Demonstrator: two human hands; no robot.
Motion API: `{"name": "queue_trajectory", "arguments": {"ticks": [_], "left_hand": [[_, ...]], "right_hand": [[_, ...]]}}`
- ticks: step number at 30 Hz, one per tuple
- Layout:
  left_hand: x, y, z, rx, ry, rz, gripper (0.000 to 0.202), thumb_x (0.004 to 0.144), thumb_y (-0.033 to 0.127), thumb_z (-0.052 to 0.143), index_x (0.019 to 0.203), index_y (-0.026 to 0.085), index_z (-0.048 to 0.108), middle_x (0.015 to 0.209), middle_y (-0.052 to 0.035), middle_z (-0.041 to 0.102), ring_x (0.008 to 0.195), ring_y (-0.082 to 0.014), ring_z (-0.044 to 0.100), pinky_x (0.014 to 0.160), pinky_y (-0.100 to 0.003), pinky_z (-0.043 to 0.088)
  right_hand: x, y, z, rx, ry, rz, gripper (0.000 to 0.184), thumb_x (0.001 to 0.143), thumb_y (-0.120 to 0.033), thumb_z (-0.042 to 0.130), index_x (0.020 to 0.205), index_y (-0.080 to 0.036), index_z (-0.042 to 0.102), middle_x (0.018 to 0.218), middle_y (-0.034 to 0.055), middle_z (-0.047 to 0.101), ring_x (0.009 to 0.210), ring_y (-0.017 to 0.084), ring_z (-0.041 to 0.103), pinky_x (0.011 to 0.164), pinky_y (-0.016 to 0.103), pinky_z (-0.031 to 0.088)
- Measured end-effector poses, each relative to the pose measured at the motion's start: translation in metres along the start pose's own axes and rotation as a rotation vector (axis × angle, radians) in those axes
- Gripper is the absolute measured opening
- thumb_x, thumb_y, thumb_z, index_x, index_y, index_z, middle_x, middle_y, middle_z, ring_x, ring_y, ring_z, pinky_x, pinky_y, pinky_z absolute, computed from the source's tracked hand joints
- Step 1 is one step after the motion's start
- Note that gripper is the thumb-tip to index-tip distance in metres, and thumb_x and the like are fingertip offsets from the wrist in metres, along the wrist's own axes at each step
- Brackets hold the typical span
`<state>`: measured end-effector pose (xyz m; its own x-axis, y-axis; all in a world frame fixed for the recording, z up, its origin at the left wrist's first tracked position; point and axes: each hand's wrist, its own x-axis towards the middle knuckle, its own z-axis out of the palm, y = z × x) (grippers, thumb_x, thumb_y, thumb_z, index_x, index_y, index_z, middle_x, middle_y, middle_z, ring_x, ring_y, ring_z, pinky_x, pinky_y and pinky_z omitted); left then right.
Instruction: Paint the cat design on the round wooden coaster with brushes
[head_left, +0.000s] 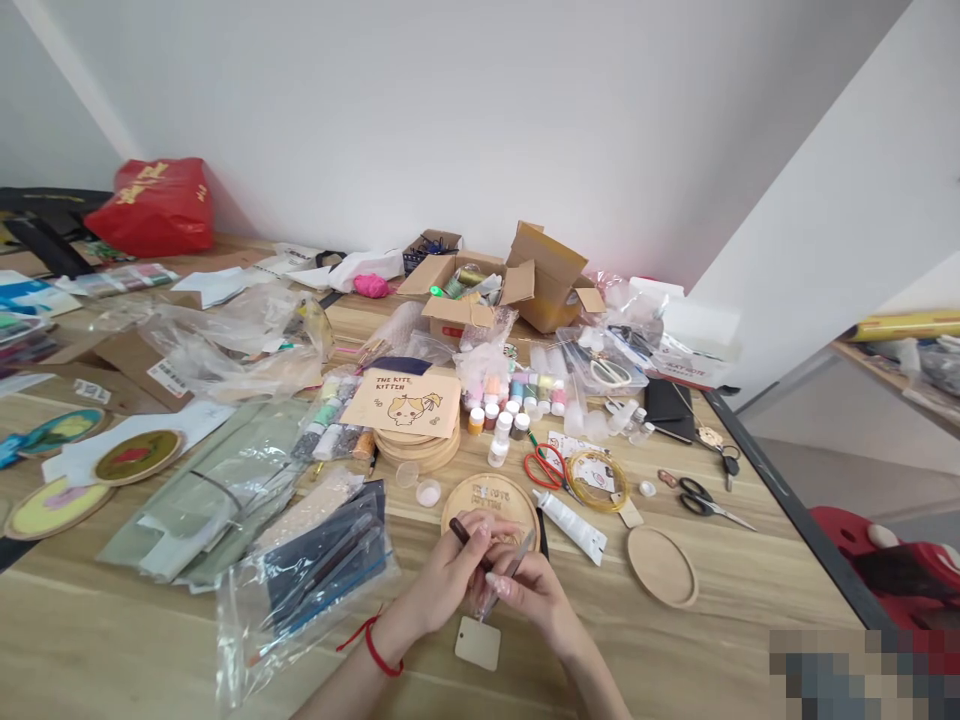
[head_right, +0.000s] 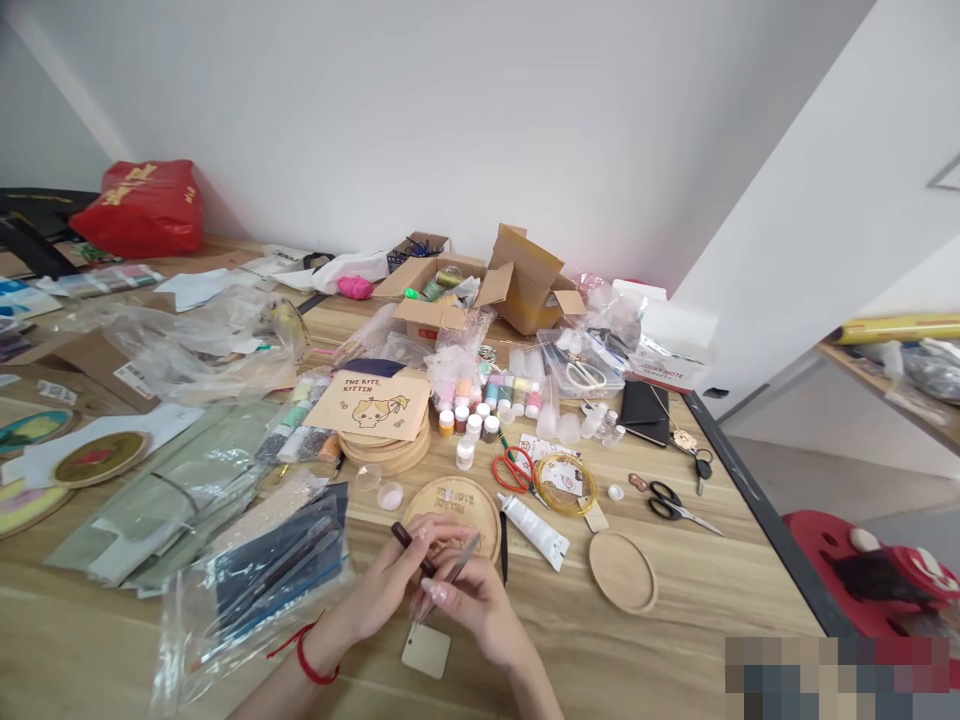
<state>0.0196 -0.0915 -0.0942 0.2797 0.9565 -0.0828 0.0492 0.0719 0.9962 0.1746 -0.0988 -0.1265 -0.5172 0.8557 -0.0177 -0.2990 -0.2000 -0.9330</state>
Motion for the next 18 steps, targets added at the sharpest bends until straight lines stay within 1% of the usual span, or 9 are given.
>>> {"name": "queue_trajectory", "arguments": {"ticks": [3,5,7,8,11,14,16,18], "left_hand": [[-0.004,0.000,-0.009,0.019,0.064,-0.037,0.054,0.094,0.058,0.036,0.106,0.021,0.073,0.120,-0.0087,0.066,0.117,-0.0264,0.055,0.111,-0.040,0.035],[-0.008,-0.004,-0.018,0.082,0.112,-0.060,0.051,0.095,0.055,0.036,0.105,0.020,0.072,0.117,-0.0085,0.068,0.113,-0.0251,0.058,0.107,-0.039,0.039],[-0.013,-0.012,-0.027,0.149,0.153,-0.077,0.045,0.094,0.051,0.041,0.104,0.020,0.071,0.114,-0.0085,0.069,0.108,-0.0240,0.061,0.101,-0.038,0.045],[-0.016,-0.017,-0.031,0.201,0.177,-0.077,0.040,0.092,0.050,0.045,0.104,0.020,0.070,0.112,-0.0081,0.069,0.107,-0.0236,0.062,0.099,-0.037,0.046],[-0.023,-0.033,-0.041,0.389,0.280,-0.047,0.034,0.089,0.047,0.050,0.101,0.021,0.070,0.107,-0.0074,0.070,0.098,-0.0231,0.063,0.088,-0.035,0.051],[-0.028,-0.045,-0.045,0.501,0.386,-0.007,0.035,0.090,0.046,0.048,0.101,0.021,0.070,0.103,-0.0076,0.070,0.086,-0.0216,0.065,0.077,-0.034,0.054],[-0.030,-0.050,-0.046,0.546,0.427,0.007,0.035,0.090,0.046,0.047,0.101,0.021,0.070,0.101,-0.0079,0.071,0.081,-0.0209,0.065,0.073,-0.033,0.054],[-0.031,-0.053,-0.045,0.582,0.428,0.022,0.035,0.091,0.045,0.047,0.101,0.021,0.070,0.100,-0.0078,0.071,0.081,-0.0207,0.065,0.073,-0.033,0.054]], "right_hand": [[-0.006,-0.003,-0.006,-0.076,0.106,-0.033,0.030,0.082,-0.046,0.068,0.068,-0.020,0.073,0.075,0.0062,0.071,0.073,0.021,0.066,0.072,0.034,0.052],[-0.013,-0.003,-0.013,-0.158,0.238,-0.024,0.033,0.081,-0.049,0.067,0.070,-0.019,0.074,0.079,0.0084,0.072,0.078,0.022,0.066,0.075,0.033,0.052],[-0.023,0.000,-0.022,-0.261,0.373,0.018,0.037,0.081,-0.053,0.066,0.073,-0.018,0.075,0.081,0.0101,0.073,0.083,0.024,0.066,0.078,0.033,0.052],[-0.029,0.002,-0.028,-0.318,0.419,0.046,0.040,0.081,-0.055,0.064,0.074,-0.018,0.076,0.082,0.0108,0.073,0.084,0.024,0.066,0.080,0.033,0.052],[-0.046,0.010,-0.047,-0.470,0.496,0.137,0.050,0.079,-0.063,0.062,0.073,-0.016,0.077,0.080,0.0121,0.074,0.079,0.025,0.067,0.074,0.031,0.053],[-0.060,0.018,-0.061,-0.634,0.607,0.203,0.056,0.077,-0.068,0.059,0.074,-0.015,0.076,0.078,0.0116,0.074,0.073,0.025,0.067,0.065,0.029,0.052],[-0.065,0.020,-0.066,-0.775,0.656,0.226,0.056,0.078,-0.069,0.058,0.072,-0.016,0.075,0.074,0.0099,0.072,0.068,0.024,0.066,0.061,0.028,0.050],[-0.068,0.021,-0.069,-0.907,0.659,0.228,0.054,0.080,-0.067,0.056,0.071,-0.017,0.074,0.076,0.0093,0.072,0.066,0.022,0.065,0.060,0.027,0.049]]}}
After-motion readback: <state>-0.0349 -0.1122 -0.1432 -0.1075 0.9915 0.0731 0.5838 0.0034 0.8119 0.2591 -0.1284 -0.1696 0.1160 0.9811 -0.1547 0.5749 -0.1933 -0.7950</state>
